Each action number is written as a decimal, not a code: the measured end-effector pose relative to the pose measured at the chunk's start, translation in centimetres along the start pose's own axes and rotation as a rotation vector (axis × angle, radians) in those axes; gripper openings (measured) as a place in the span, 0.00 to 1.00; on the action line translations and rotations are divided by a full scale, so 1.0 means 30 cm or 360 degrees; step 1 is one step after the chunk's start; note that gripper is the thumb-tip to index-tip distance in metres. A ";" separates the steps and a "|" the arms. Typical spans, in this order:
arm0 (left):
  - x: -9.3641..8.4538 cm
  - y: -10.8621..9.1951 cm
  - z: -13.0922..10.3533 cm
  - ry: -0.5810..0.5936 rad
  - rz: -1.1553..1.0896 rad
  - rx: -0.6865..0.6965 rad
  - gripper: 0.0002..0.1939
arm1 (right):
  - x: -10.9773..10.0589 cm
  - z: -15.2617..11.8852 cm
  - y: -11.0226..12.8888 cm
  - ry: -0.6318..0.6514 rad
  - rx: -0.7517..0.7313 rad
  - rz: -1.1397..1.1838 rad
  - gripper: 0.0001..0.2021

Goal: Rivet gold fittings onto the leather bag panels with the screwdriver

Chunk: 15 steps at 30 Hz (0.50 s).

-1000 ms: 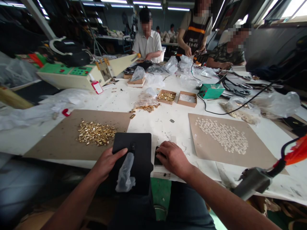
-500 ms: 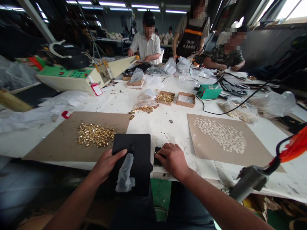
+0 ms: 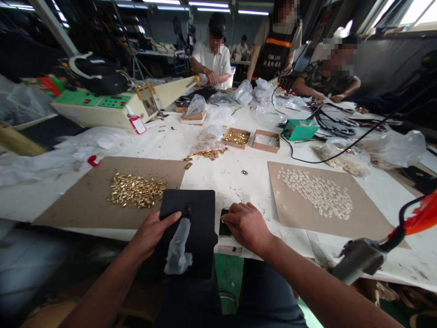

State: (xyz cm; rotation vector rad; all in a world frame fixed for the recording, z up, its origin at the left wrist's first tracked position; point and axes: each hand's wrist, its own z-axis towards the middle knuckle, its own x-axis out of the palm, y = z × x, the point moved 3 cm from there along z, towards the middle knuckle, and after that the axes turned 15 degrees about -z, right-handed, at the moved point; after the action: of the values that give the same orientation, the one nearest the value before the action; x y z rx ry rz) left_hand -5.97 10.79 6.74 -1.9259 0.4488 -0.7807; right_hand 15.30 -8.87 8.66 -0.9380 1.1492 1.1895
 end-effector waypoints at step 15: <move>0.013 -0.022 -0.023 -0.0011 0.0005 0.0053 0.32 | -0.014 0.006 0.032 0.0122 0.0366 0.0004 0.08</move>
State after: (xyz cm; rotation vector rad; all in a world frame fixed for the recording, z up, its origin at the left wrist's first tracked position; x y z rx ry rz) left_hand -6.17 10.38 7.68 -1.8959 0.4320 -0.7744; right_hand 14.39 -8.63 9.13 -0.8120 1.3182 1.0051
